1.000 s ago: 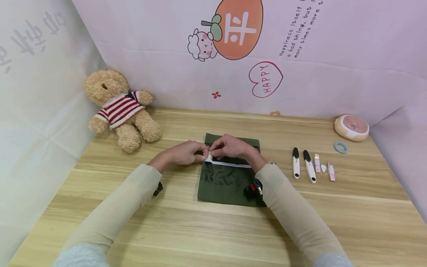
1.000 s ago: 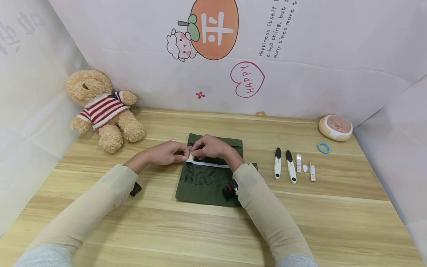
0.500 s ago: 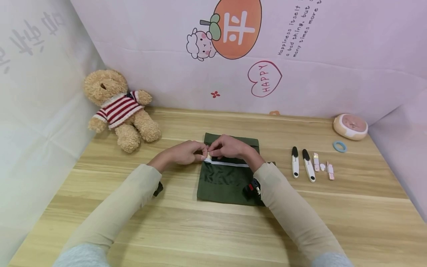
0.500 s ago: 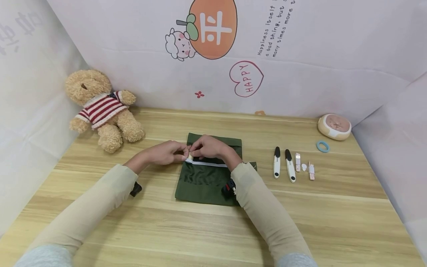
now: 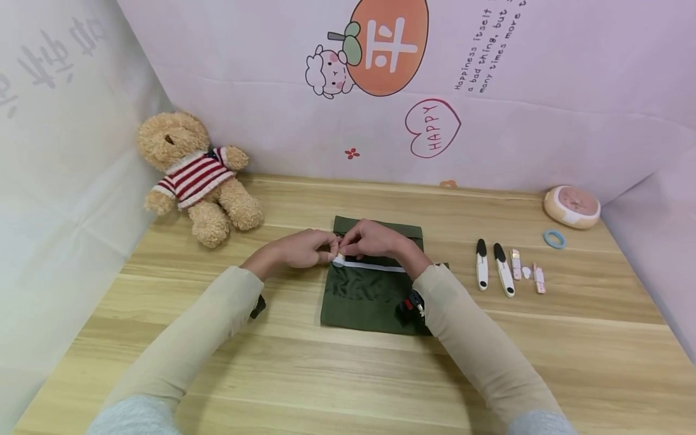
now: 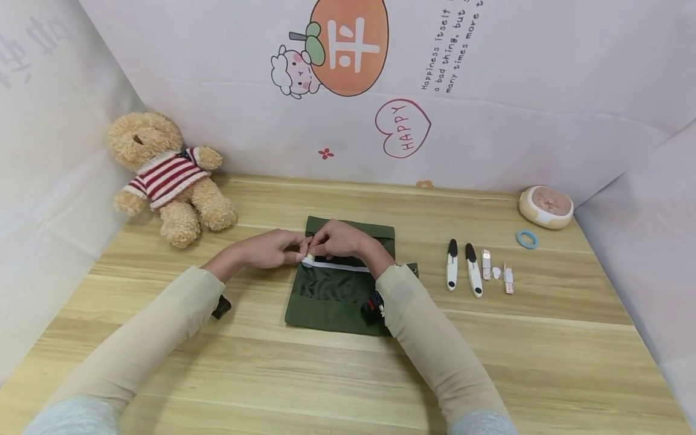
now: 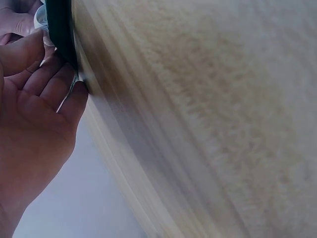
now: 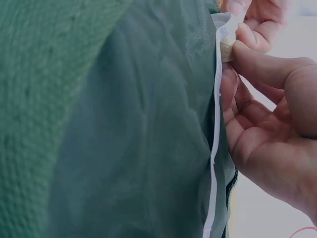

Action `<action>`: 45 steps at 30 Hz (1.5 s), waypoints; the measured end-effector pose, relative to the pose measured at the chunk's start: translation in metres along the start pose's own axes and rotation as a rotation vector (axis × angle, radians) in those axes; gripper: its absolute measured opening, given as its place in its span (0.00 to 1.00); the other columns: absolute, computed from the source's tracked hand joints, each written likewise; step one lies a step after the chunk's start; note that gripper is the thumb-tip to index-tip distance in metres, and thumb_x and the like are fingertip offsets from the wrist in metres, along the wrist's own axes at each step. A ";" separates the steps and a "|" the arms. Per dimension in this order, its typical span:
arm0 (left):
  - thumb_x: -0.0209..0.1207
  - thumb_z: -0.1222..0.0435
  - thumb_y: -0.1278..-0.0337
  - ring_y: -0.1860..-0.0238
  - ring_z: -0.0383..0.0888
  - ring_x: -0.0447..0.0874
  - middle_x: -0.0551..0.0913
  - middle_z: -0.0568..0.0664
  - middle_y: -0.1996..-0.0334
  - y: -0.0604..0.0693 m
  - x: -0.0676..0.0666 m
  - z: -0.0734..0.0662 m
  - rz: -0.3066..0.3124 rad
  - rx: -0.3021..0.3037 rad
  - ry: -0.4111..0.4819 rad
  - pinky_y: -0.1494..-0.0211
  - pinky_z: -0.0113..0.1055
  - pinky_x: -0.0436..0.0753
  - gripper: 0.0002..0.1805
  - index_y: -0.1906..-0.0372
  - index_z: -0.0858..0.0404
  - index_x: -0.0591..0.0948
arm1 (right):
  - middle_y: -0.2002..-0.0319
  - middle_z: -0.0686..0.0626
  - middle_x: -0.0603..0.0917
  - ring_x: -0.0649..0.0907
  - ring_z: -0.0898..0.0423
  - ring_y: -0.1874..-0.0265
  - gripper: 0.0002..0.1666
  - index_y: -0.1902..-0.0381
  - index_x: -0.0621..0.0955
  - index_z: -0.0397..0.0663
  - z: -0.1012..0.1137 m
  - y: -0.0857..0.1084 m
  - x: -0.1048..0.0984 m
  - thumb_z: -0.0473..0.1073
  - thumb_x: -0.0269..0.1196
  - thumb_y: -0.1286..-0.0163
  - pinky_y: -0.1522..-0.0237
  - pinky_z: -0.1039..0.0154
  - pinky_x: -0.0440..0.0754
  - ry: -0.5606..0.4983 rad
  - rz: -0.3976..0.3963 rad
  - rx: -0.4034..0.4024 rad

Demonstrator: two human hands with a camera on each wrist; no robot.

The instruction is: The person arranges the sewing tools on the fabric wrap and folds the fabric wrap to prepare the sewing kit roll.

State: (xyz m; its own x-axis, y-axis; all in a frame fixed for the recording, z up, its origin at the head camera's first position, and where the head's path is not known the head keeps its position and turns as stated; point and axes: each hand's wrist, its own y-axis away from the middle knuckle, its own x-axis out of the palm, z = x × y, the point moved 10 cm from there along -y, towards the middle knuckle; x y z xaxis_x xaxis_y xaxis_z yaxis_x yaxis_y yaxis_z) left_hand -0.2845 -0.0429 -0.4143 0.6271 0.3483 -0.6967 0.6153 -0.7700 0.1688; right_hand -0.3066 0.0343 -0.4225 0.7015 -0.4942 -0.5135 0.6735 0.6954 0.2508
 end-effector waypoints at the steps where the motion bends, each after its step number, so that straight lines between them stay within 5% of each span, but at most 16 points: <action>1: 0.54 0.68 0.24 0.64 0.43 0.72 0.77 0.47 0.65 0.000 0.000 -0.001 0.004 0.001 -0.007 0.55 0.39 0.71 0.05 0.62 0.59 0.76 | 0.55 0.44 0.87 0.83 0.54 0.62 0.12 0.51 0.88 0.36 0.001 0.000 0.000 0.37 0.62 0.25 0.58 0.59 0.84 0.002 0.003 -0.008; 8: 0.52 0.66 0.23 0.64 0.44 0.72 0.75 0.47 0.66 -0.001 0.004 -0.001 0.020 0.007 -0.052 0.56 0.39 0.71 0.07 0.63 0.58 0.74 | 0.64 0.48 0.86 0.78 0.56 0.71 0.10 0.57 0.89 0.37 0.007 0.000 0.000 0.36 0.62 0.26 0.63 0.62 0.80 0.026 0.023 -0.059; 19: 0.53 0.67 0.23 0.64 0.44 0.72 0.76 0.48 0.65 0.000 0.003 0.000 0.005 -0.012 -0.003 0.56 0.39 0.71 0.06 0.61 0.59 0.76 | 0.73 0.49 0.83 0.68 0.58 0.79 0.09 0.58 0.90 0.38 0.010 -0.002 0.004 0.35 0.63 0.26 0.70 0.64 0.69 0.036 0.053 -0.093; 34: 0.54 0.68 0.24 0.60 0.44 0.74 0.78 0.48 0.63 0.000 0.003 0.005 -0.019 -0.033 0.069 0.53 0.39 0.72 0.04 0.60 0.61 0.77 | 0.68 0.49 0.86 0.70 0.58 0.79 0.10 0.54 0.89 0.38 0.007 0.002 0.004 0.35 0.63 0.26 0.70 0.64 0.71 0.034 0.045 -0.099; 45: 0.58 0.67 0.27 0.55 0.45 0.76 0.81 0.49 0.58 -0.002 -0.004 0.001 -0.035 -0.020 0.066 0.48 0.41 0.74 0.02 0.59 0.61 0.80 | 0.52 0.42 0.87 0.86 0.53 0.59 0.16 0.44 0.84 0.34 0.002 0.017 -0.007 0.34 0.61 0.25 0.57 0.58 0.85 0.015 -0.002 -0.104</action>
State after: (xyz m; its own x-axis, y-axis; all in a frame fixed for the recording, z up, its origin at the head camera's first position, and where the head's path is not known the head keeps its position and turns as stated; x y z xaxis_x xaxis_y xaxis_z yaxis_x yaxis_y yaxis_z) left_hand -0.2885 -0.0428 -0.4128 0.6349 0.4096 -0.6551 0.6462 -0.7462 0.1597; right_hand -0.2997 0.0479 -0.4130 0.6961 -0.4881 -0.5266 0.6464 0.7452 0.1638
